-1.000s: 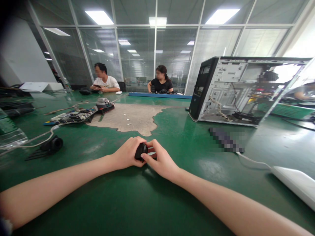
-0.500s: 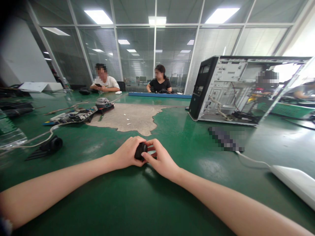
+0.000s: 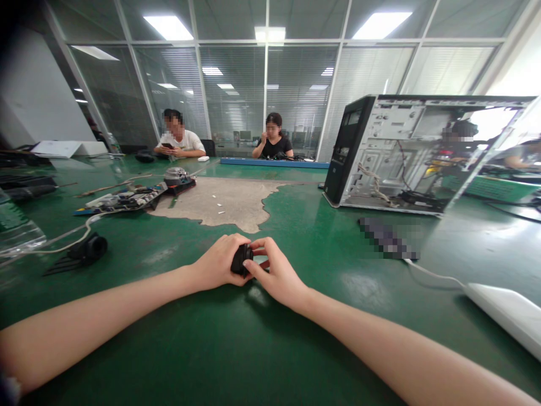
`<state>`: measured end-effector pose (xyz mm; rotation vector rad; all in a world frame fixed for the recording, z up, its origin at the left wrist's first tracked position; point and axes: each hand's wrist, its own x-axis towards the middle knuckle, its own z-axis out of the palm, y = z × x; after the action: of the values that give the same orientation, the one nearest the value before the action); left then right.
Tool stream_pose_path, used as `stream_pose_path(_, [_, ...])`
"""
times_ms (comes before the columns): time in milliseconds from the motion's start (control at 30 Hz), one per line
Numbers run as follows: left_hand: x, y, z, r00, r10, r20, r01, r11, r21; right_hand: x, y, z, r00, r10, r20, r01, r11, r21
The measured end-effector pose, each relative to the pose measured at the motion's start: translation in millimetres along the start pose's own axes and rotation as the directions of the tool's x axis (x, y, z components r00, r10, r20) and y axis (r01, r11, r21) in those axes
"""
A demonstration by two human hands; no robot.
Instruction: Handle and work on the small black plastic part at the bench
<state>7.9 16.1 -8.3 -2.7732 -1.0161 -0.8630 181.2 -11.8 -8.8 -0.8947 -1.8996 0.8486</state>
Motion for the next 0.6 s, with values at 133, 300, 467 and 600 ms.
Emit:
stream_pose_path(133, [0.0, -0.8, -0.2, 1.0, -0.006, 0.001, 0.006, 1.0, -0.01, 0.8, 0.4, -0.1, 0.993, 0.097, 0.068, -0.101, 0.993, 0.065])
stream_pose_path(300, [-0.7, -1.4, 0.3, 1.0, 0.007, -0.003, -0.007, 1.0, 0.01, -2.2, -2.4, -1.1, 0.997, -0.057, 0.05, 0.058, 0.998, -0.02])
stream_pose_path(467, [-0.4, -0.7, 0.8, 1.0, 0.008, -0.02, -0.007, 1.0, 0.02, -1.3, -2.2, -1.4, 0.994, -0.107, 0.011, 0.108, 0.991, -0.08])
stream_pose_path(600, [-0.1, -0.8, 0.6, 1.0, 0.007, -0.008, -0.007, 1.0, 0.014, 0.8, -0.5, -0.3, 1.0, -0.01, 0.013, 0.01, 1.0, 0.005])
